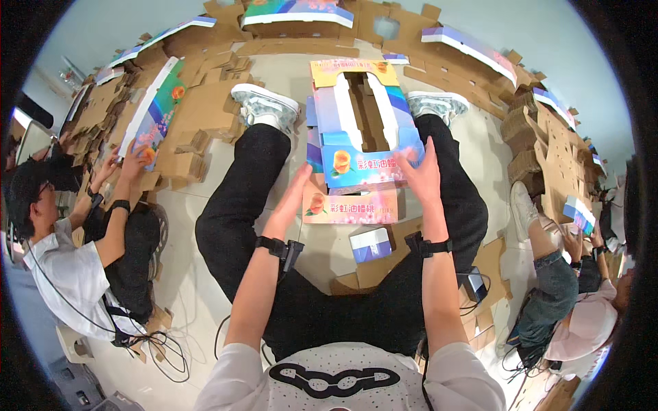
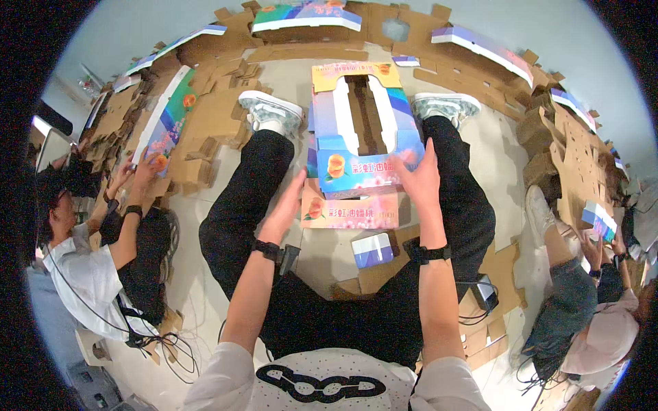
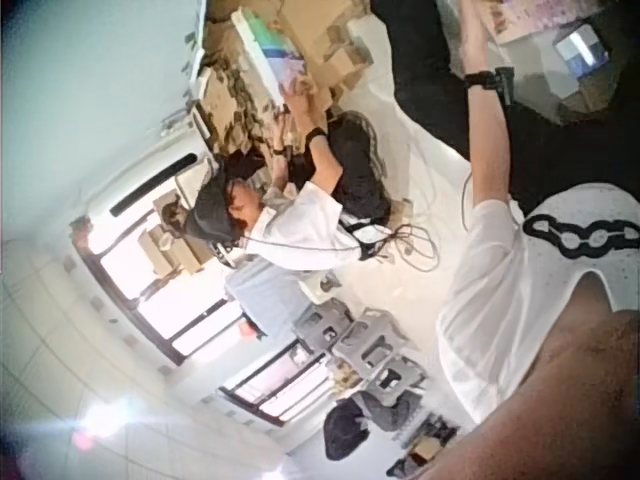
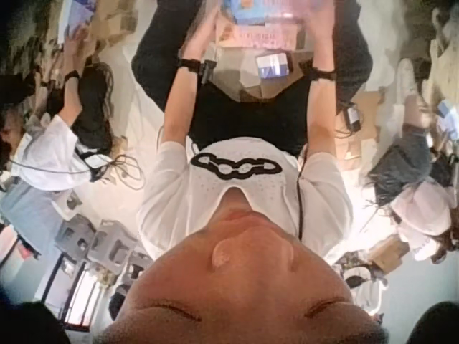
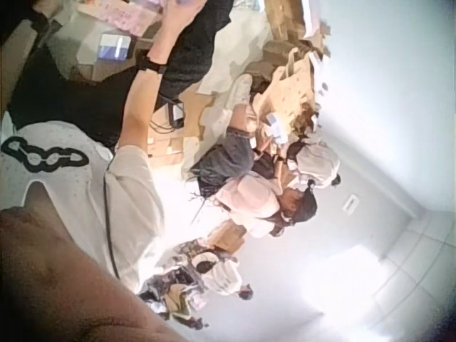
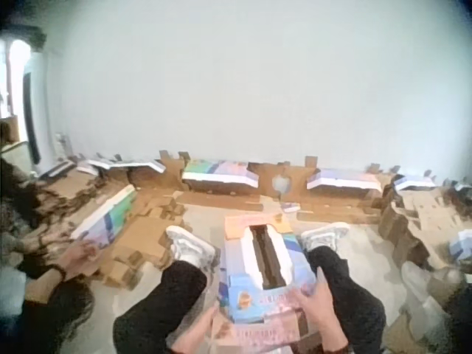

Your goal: Assembling fruit packaging boxes from unfolded cardboard sheets.

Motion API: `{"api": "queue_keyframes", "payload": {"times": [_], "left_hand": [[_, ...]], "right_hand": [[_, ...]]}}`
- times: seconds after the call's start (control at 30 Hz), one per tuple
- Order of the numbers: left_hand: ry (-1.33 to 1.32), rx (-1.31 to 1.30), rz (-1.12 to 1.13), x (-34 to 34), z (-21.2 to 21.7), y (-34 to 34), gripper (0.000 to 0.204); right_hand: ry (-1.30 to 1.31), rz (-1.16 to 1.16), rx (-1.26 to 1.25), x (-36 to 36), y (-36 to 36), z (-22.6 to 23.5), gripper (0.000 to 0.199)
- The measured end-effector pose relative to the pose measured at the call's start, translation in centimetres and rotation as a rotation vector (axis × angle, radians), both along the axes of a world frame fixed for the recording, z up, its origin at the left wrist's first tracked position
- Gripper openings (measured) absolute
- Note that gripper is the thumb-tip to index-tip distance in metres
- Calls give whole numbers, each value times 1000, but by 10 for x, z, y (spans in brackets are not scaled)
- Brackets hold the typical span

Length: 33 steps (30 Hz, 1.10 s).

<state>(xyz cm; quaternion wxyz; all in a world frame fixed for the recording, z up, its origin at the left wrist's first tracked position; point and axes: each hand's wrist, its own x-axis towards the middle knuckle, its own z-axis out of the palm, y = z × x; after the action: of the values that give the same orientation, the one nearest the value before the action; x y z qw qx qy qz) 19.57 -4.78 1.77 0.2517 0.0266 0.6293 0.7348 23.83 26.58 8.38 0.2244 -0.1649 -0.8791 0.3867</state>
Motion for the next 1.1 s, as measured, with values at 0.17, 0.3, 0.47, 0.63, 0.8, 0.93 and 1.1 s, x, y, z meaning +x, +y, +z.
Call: {"api": "queue_keyframes", "payload": {"times": [0.17, 0.3, 0.47, 0.63, 0.8, 0.93, 1.1], "left_hand": [[131, -112, -16, 13, 4, 10, 90], [63, 75, -22, -6, -28, 5, 82], [25, 142, -34, -7, -29, 11, 74], [193, -18, 83, 2, -11, 20, 68], [28, 97, 207, -6, -21, 9, 63], [-11, 92, 366, -2, -3, 22, 48], [99, 85, 349, -53, -27, 27, 56]], "right_hand": [[-360, 194, -234, 13, 50, -16, 93], [-508, 261, -657, 18, 25, -3, 94], [-404, 278, -821, 16, 11, -18, 96], [-371, 266, -828, 13, 11, -17, 96], [-507, 413, -671, 22, 6, 11, 91], [-637, 503, -446, 26, 12, 8, 88], [-345, 399, -514, -8, 4, -12, 79]]}}
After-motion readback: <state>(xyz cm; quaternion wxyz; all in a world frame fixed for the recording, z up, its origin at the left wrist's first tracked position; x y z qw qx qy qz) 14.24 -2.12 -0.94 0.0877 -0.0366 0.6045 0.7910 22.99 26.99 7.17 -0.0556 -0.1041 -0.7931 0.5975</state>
